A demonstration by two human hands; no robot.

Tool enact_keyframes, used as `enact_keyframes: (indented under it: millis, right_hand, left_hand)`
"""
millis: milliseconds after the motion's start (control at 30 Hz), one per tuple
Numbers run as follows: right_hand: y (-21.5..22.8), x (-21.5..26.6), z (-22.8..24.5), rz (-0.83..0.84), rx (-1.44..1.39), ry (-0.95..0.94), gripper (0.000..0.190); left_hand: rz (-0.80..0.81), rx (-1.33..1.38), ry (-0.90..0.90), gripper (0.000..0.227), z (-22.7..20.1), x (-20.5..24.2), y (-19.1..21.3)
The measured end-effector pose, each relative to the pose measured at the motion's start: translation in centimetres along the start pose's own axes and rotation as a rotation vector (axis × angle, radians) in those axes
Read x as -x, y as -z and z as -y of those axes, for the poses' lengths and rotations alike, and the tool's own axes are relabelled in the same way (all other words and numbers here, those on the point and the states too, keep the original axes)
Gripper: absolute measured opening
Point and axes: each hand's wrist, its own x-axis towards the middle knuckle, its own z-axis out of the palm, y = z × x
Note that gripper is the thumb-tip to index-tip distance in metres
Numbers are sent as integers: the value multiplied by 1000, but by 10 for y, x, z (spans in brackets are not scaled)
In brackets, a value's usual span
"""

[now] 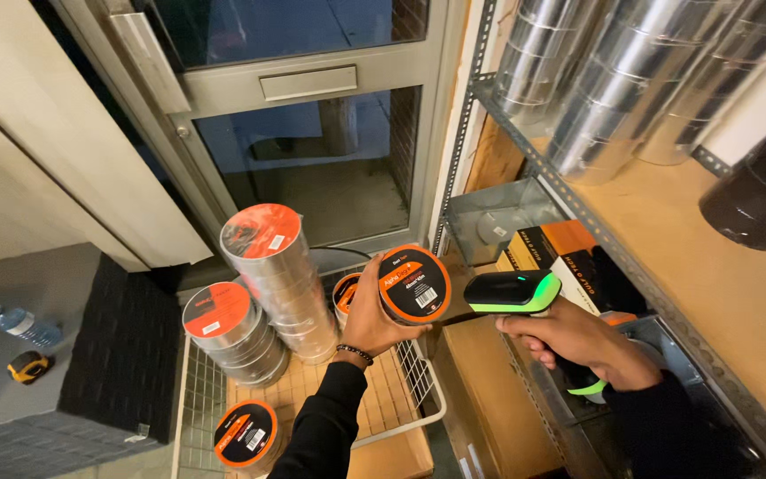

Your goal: The person repeatedly picks up rolls of duct tape from a metal shelf, scans them with a handheld barcode scanner, and places them into a wire cart. The person handles both silver and black rolls, stacking them in the cart after scanning.

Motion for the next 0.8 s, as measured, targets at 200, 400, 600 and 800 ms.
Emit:
enact_keyframes:
  millis: [200, 400, 600, 800]
  right_hand:
    - [-3, -8, 6, 38, 62, -36, 24]
    - [-7, -21, -6, 60, 29, 1, 24]
    - [-9, -61, -47, 59, -546, 114, 29]
    - [-21, -75, -57, 76, -747, 96, 23]
  left_hand:
    - [3, 15, 97, 144, 7, 2, 9]
    - [31, 19, 135, 148, 12, 3, 15]
    - [6, 30, 136, 147, 16, 8, 17]
    - [-32, 95, 160, 147, 9, 15, 27]
